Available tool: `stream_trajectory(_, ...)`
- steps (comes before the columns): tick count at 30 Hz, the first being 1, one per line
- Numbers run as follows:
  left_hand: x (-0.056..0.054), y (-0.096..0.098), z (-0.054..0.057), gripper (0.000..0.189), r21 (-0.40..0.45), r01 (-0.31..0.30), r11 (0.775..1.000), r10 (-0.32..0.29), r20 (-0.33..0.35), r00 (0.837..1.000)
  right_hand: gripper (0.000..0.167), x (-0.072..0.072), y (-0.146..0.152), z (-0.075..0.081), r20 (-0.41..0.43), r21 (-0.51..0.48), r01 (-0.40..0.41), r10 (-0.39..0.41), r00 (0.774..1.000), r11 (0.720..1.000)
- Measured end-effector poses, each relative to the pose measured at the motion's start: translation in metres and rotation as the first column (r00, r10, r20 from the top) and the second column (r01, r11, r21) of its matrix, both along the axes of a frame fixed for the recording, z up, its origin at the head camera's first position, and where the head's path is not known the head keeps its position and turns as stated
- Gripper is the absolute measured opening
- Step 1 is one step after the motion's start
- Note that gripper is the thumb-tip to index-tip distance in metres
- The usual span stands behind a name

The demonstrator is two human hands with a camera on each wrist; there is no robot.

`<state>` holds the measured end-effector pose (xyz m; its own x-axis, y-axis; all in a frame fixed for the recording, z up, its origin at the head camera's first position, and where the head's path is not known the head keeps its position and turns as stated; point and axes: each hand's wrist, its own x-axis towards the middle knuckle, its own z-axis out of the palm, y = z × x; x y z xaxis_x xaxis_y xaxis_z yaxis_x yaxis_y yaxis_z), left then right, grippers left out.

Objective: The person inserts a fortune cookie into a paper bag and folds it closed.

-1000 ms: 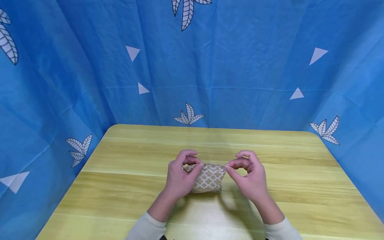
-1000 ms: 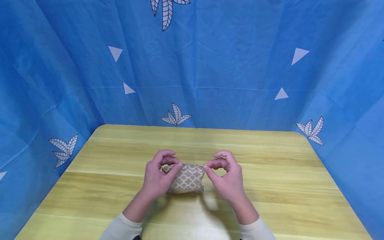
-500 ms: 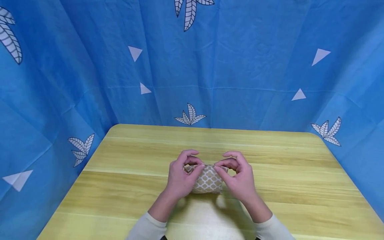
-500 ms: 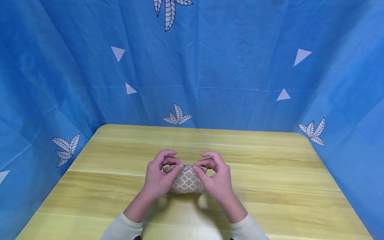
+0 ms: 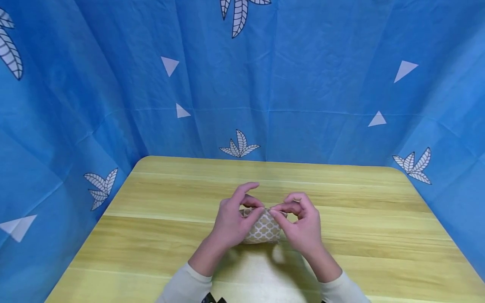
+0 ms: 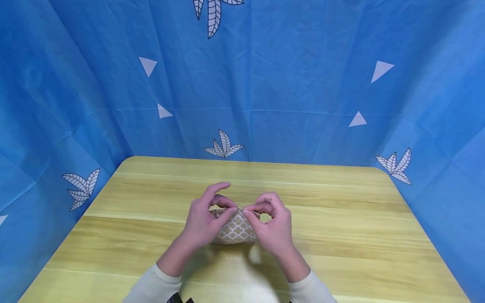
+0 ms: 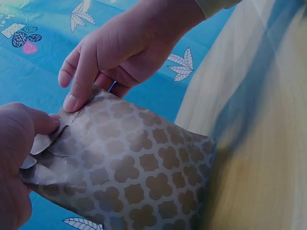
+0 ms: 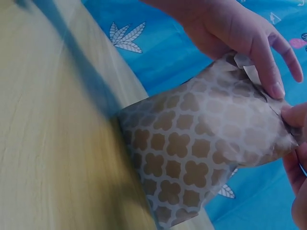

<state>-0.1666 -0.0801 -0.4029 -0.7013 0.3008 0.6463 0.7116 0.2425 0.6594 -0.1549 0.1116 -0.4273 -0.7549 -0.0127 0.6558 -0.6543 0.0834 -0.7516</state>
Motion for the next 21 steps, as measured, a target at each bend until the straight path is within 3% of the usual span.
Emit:
stream_trajectory(9, -0.002, -0.008, 0.001, 0.060, -0.042, -0.038, 0.998, 0.035, -0.063, 0.997, 0.035, -0.001, 0.001, -0.002, -0.019, -0.036, 0.023, -0.023, 1.000, 0.999)
stream_trajectory(15, -0.007, -0.024, -0.004, 0.060, -0.013, -0.089, 0.996, 0.088, -0.061, 0.994, 0.035, 0.000, 0.003, -0.002, -0.046, -0.049, 0.036, -0.038, 0.998, 0.998)
stream_trajectory(21, -0.008, -0.037, -0.006, 0.062, 0.017, -0.120, 0.993, 0.120, -0.057, 0.991, 0.035, 0.000, 0.004, -0.004, -0.004, -0.029, 0.064, -0.064, 0.998, 0.998)
